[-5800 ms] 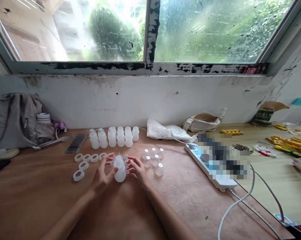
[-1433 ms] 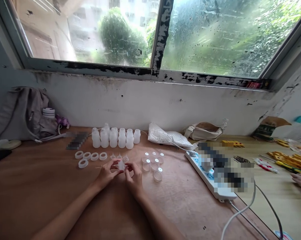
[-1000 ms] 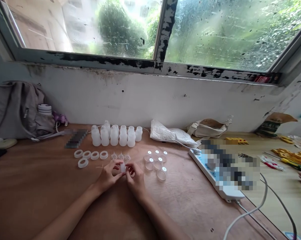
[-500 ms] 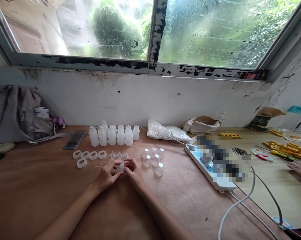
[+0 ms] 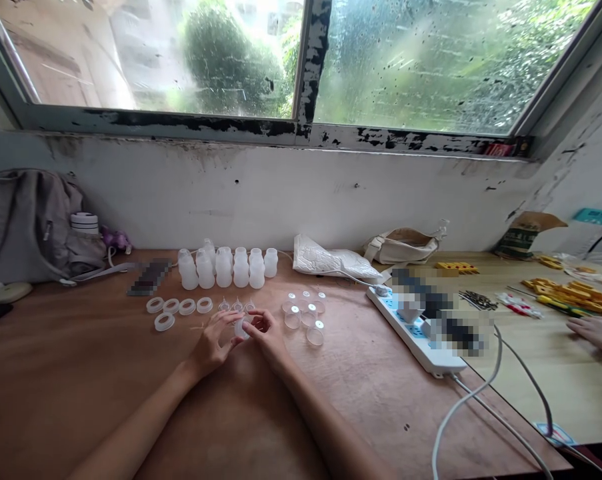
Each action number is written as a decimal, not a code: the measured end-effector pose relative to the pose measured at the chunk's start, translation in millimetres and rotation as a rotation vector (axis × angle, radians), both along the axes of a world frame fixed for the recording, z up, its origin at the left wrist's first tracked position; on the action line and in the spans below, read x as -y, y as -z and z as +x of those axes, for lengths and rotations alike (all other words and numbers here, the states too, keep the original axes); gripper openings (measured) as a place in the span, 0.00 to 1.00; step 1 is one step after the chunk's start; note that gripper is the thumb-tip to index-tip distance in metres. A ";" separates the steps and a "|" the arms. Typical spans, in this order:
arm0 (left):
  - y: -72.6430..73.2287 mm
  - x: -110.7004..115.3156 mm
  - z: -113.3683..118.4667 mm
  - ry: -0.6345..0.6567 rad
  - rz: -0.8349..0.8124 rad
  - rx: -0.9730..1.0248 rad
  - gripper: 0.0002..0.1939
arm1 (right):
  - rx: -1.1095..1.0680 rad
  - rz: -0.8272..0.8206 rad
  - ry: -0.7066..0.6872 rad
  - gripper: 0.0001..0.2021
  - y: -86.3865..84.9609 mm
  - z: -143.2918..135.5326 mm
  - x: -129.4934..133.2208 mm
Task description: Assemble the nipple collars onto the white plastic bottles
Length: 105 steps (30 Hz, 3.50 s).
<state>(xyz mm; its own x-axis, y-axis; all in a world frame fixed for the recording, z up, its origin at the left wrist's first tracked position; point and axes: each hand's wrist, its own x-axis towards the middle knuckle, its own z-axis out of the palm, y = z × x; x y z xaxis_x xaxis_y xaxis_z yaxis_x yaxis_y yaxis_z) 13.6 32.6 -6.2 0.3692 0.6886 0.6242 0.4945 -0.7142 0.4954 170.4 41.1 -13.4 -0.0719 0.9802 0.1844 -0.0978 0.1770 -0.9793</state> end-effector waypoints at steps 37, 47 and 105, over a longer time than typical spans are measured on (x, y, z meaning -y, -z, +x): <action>4.3 6.1 18.2 -0.221 -0.396 0.203 0.14 | 0.171 0.054 -0.026 0.09 0.3 -7.9 9.5; 7.3 2.9 18.5 -0.291 -0.418 0.163 0.11 | 0.209 0.090 -0.044 0.09 3.5 -10.8 9.4; 11.5 1.1 20.2 -0.113 -0.644 0.355 0.15 | 0.438 0.103 0.017 0.12 -0.8 -4.5 7.0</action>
